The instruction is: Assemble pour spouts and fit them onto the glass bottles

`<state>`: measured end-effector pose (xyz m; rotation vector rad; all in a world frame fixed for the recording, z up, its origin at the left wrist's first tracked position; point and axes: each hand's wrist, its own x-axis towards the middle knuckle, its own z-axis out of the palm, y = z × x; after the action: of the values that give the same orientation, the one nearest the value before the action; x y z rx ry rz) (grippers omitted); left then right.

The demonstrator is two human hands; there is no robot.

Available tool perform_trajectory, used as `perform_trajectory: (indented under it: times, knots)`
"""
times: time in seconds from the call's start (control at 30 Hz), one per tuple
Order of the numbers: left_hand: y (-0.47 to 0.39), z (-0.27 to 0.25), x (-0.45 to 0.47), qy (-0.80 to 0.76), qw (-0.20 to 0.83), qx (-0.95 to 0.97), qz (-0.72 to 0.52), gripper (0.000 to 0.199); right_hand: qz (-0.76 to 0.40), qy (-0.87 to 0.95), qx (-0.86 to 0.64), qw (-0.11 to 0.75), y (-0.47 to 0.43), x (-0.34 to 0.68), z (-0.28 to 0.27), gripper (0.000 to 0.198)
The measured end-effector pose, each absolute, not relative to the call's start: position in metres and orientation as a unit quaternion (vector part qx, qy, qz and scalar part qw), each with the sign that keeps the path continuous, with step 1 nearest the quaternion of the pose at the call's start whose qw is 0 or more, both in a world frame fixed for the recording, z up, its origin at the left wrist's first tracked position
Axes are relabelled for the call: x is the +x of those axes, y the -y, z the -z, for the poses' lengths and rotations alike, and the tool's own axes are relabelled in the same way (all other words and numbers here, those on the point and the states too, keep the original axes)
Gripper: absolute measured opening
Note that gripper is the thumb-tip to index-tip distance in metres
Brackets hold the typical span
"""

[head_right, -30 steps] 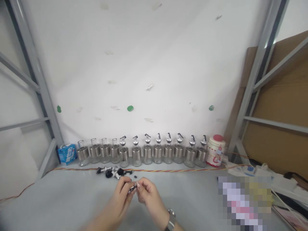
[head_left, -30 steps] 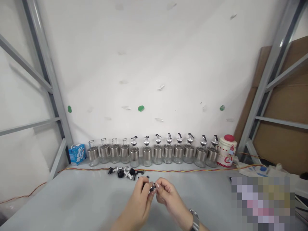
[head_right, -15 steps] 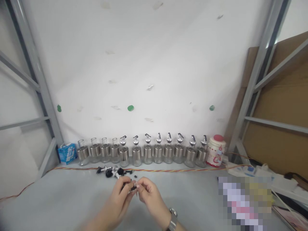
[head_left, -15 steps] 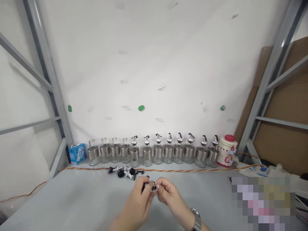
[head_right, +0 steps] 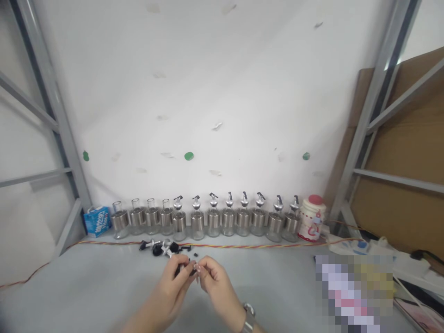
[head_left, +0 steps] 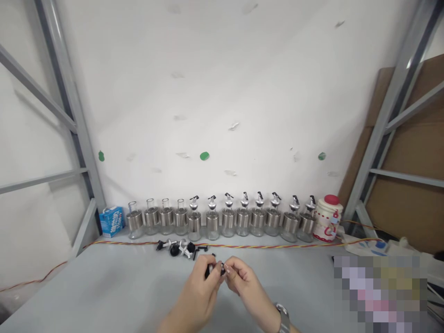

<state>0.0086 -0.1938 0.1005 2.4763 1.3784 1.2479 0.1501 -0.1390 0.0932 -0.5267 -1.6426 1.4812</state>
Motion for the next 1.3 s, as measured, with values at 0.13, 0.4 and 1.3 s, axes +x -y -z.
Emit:
perform_trajectory:
  times: [0.13, 0.4, 1.3]
  knots:
    - [0.195, -0.107, 0.014, -0.454, 0.101, 0.764, -0.447, 0.022, -0.567, 0.674, -0.229, 0.415, 0.141, 0.151, -0.099, 0.033]
    - [0.192, -0.111, 0.014, -0.447, 0.16, 0.741, -0.475, 0.02, -0.663, 0.648, -0.208, 0.312, 0.131, 0.159, -0.106, 0.038]
    - [0.195, -0.105, 0.015, -0.431, 0.157, 0.754, -0.471, 0.014, -0.675, 0.641, -0.171, 0.323, 0.131, 0.165, -0.111, 0.036]
